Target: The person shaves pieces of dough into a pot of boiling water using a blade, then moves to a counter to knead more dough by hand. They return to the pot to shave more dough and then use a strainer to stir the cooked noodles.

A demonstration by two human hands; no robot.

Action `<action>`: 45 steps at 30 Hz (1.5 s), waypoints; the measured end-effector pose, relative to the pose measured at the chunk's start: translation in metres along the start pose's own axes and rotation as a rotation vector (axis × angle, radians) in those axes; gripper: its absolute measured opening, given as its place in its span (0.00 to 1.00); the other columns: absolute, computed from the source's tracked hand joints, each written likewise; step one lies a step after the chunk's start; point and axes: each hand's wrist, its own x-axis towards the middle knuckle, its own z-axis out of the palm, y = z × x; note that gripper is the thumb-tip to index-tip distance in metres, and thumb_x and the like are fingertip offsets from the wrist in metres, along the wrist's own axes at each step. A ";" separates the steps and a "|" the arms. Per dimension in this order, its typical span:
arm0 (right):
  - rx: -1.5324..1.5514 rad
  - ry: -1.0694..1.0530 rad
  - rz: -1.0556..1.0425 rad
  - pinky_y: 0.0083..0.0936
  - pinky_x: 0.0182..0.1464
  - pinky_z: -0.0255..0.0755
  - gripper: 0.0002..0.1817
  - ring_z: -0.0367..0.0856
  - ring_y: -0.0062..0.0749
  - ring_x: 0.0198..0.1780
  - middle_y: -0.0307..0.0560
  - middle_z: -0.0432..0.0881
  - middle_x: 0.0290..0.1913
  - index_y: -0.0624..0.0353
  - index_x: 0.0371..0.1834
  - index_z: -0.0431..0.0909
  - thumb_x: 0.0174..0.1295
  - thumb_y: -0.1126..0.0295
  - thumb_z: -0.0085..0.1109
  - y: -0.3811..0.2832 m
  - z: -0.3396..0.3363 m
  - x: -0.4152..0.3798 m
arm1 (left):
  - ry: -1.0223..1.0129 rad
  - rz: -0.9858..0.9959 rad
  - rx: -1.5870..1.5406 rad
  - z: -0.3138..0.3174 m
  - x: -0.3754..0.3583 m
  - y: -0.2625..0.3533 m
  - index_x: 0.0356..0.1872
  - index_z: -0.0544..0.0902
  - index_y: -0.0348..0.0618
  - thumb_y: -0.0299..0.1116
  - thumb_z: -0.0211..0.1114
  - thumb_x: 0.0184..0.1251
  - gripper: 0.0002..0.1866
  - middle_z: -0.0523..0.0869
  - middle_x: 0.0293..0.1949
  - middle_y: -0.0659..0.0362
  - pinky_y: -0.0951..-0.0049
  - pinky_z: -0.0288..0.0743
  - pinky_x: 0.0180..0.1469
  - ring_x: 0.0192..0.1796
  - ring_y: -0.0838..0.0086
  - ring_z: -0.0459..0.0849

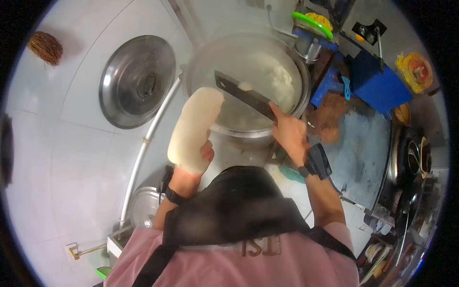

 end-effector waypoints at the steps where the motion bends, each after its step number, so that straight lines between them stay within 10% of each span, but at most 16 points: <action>1: -0.006 0.003 -0.006 0.36 0.39 0.72 0.31 0.79 0.43 0.39 0.53 0.79 0.39 0.51 0.58 0.65 0.47 0.63 0.60 -0.005 -0.003 0.001 | 0.035 0.022 0.069 0.000 0.002 0.002 0.36 0.75 0.44 0.41 0.51 0.60 0.12 0.78 0.32 0.58 0.71 0.63 0.22 0.26 0.65 0.74; 4: 0.285 0.211 -0.456 0.33 0.41 0.73 0.35 0.79 0.44 0.41 0.54 0.79 0.42 0.46 0.58 0.68 0.38 0.75 0.56 -0.052 -0.015 -0.027 | -0.169 -0.064 -0.060 -0.022 0.014 0.001 0.41 0.75 0.41 0.43 0.49 0.62 0.16 0.79 0.37 0.55 0.66 0.72 0.30 0.32 0.63 0.77; 5: 0.308 0.116 -0.546 0.33 0.41 0.73 0.35 0.79 0.43 0.40 0.52 0.79 0.39 0.46 0.57 0.69 0.38 0.76 0.56 -0.062 -0.019 -0.032 | 0.265 0.040 -0.251 0.004 0.016 -0.007 0.48 0.73 0.40 0.46 0.48 0.63 0.21 0.78 0.44 0.52 0.61 0.74 0.45 0.43 0.62 0.77; 7: 0.083 0.157 -0.639 0.33 0.36 0.72 0.28 0.80 0.40 0.38 0.50 0.81 0.38 0.45 0.57 0.68 0.47 0.68 0.56 -0.070 -0.019 -0.037 | 0.325 0.237 0.283 0.007 0.010 -0.010 0.52 0.71 0.39 0.50 0.48 0.63 0.26 0.75 0.50 0.51 0.60 0.68 0.56 0.52 0.61 0.73; 10: 0.211 0.195 -0.405 0.32 0.33 0.72 0.30 0.80 0.40 0.36 0.51 0.81 0.36 0.45 0.57 0.68 0.44 0.74 0.52 -0.038 -0.014 -0.021 | 0.182 0.161 0.141 0.024 0.009 -0.003 0.45 0.72 0.41 0.44 0.44 0.66 0.18 0.79 0.39 0.54 0.69 0.78 0.30 0.36 0.64 0.80; 12: 0.106 0.178 -0.303 0.31 0.32 0.73 0.30 0.81 0.40 0.35 0.50 0.81 0.36 0.45 0.57 0.68 0.44 0.72 0.54 -0.004 -0.002 -0.011 | 0.168 0.035 0.276 0.027 0.007 0.002 0.33 0.71 0.42 0.43 0.45 0.64 0.14 0.72 0.21 0.59 0.76 0.57 0.15 0.18 0.72 0.69; 17: 0.207 0.376 -0.437 0.31 0.31 0.73 0.30 0.81 0.42 0.33 0.48 0.81 0.35 0.45 0.58 0.67 0.45 0.69 0.56 -0.044 -0.012 -0.023 | 0.376 0.124 0.373 -0.002 0.016 -0.006 0.39 0.73 0.41 0.46 0.46 0.64 0.18 0.78 0.30 0.56 0.70 0.70 0.21 0.25 0.67 0.77; 18: 0.127 0.251 -0.523 0.32 0.32 0.73 0.30 0.81 0.42 0.33 0.49 0.81 0.36 0.45 0.58 0.66 0.46 0.69 0.55 -0.061 -0.021 -0.030 | 0.017 0.040 0.040 0.002 0.009 -0.007 0.48 0.72 0.38 0.42 0.48 0.66 0.18 0.77 0.44 0.53 0.65 0.76 0.44 0.44 0.65 0.78; 19: 0.049 0.121 -0.606 0.33 0.32 0.73 0.30 0.80 0.42 0.34 0.50 0.81 0.37 0.46 0.58 0.66 0.46 0.70 0.54 -0.069 -0.025 -0.035 | 0.274 0.171 0.241 0.007 0.007 -0.010 0.49 0.72 0.38 0.42 0.49 0.66 0.19 0.77 0.45 0.53 0.65 0.76 0.44 0.43 0.64 0.78; 23: 0.173 0.133 -0.393 0.34 0.36 0.74 0.35 0.79 0.44 0.38 0.49 0.80 0.41 0.46 0.57 0.69 0.36 0.77 0.56 -0.033 -0.013 -0.012 | 0.086 -0.004 0.098 0.007 0.006 0.004 0.40 0.74 0.42 0.47 0.45 0.63 0.19 0.80 0.28 0.56 0.73 0.70 0.18 0.23 0.66 0.78; 26: -0.036 0.052 -0.019 0.33 0.36 0.73 0.28 0.80 0.43 0.36 0.52 0.80 0.37 0.46 0.57 0.68 0.47 0.68 0.54 -0.006 -0.004 -0.001 | 0.287 0.057 0.247 0.018 0.003 0.001 0.38 0.74 0.43 0.47 0.44 0.62 0.19 0.78 0.24 0.56 0.74 0.65 0.15 0.18 0.67 0.74; 32: 0.387 0.190 -0.623 0.31 0.41 0.74 0.32 0.79 0.43 0.41 0.50 0.79 0.42 0.47 0.57 0.69 0.41 0.74 0.57 -0.070 -0.033 -0.041 | 0.588 0.236 -0.018 0.028 0.009 -0.014 0.43 0.74 0.41 0.46 0.46 0.64 0.19 0.79 0.38 0.51 0.63 0.74 0.27 0.33 0.62 0.79; 35: 0.324 0.085 -0.551 0.34 0.38 0.71 0.33 0.79 0.46 0.37 0.50 0.80 0.34 0.44 0.57 0.67 0.42 0.66 0.60 -0.053 -0.013 -0.030 | 0.107 0.081 0.065 0.012 0.002 -0.005 0.45 0.72 0.41 0.41 0.47 0.64 0.16 0.78 0.37 0.51 0.62 0.74 0.25 0.31 0.60 0.78; 41: 0.141 0.127 -0.006 0.35 0.38 0.71 0.32 0.80 0.44 0.38 0.50 0.81 0.37 0.44 0.57 0.67 0.42 0.71 0.56 -0.006 0.008 -0.015 | -0.020 0.037 0.079 -0.006 0.010 -0.001 0.37 0.75 0.42 0.45 0.45 0.63 0.17 0.78 0.28 0.57 0.70 0.70 0.24 0.24 0.66 0.75; 43: 0.377 0.317 -0.331 0.35 0.37 0.72 0.32 0.79 0.45 0.37 0.50 0.81 0.35 0.45 0.57 0.68 0.42 0.74 0.53 -0.042 -0.003 -0.029 | -0.104 0.005 -0.001 -0.008 0.013 -0.006 0.39 0.75 0.42 0.45 0.46 0.63 0.17 0.79 0.32 0.56 0.69 0.74 0.29 0.28 0.66 0.77; 45: 0.422 0.268 -0.541 0.36 0.35 0.72 0.31 0.79 0.45 0.35 0.49 0.81 0.35 0.44 0.57 0.68 0.43 0.73 0.54 -0.068 -0.011 -0.041 | 0.355 0.137 -0.073 0.007 0.021 -0.016 0.46 0.73 0.42 0.47 0.47 0.64 0.20 0.78 0.41 0.56 0.66 0.74 0.46 0.42 0.65 0.78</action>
